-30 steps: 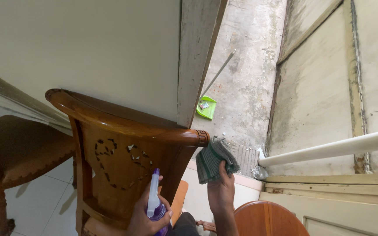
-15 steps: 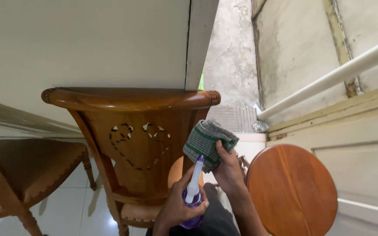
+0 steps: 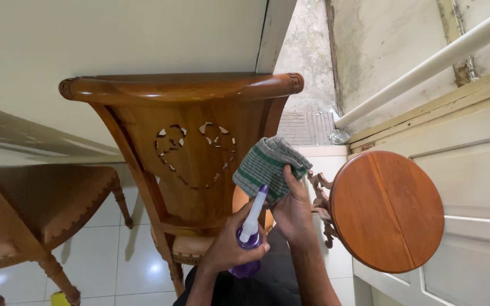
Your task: The person sprays a purple cleaning solution onto a wooden chair and wipes the backrest and seat with a cloth. The person repeatedly sprays and wipes different sections of the chair's backrest and seat while standing in a room with tiled flooring.
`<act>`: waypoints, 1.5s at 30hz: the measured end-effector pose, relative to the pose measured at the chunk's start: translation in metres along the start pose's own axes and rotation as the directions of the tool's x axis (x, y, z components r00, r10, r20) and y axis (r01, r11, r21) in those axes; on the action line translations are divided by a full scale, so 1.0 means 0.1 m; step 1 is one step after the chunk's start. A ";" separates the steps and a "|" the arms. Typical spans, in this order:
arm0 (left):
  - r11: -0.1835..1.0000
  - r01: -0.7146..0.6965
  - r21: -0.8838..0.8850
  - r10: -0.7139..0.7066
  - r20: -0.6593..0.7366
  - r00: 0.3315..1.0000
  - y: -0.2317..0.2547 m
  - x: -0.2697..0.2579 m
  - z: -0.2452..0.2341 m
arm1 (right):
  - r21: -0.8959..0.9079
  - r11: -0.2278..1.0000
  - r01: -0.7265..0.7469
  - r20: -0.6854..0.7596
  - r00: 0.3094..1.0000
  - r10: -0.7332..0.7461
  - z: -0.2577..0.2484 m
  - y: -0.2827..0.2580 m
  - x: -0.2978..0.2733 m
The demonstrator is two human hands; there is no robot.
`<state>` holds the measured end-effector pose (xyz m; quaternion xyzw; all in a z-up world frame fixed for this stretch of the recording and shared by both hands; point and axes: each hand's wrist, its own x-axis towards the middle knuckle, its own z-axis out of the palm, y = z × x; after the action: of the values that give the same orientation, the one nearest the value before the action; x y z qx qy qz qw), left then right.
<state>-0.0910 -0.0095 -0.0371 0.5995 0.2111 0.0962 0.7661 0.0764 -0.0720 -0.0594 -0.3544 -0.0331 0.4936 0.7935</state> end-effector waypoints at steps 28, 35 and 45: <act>0.963 -0.168 0.211 0.202 -0.151 0.968 -0.37 0.84 -1.08 | -0.893 0.330 0.306 -0.044 0.671 -0.741 -0.80 0.88 1.88; 0.946 -0.103 0.306 0.136 -0.088 0.987 -0.42 1.35 -1.30 | -0.890 -0.216 0.402 0.432 0.587 -0.685 -0.97 1.23 1.52; 0.956 -0.019 0.294 0.053 -0.107 0.993 -0.42 1.44 -1.24 | -0.852 -0.008 0.524 0.374 0.597 -0.710 -0.99 0.78 1.96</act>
<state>-0.0211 0.1461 -0.1308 0.7034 0.2553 0.1117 0.6539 0.1571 0.0537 -0.2379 -0.7161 -0.3877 -0.0527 0.5781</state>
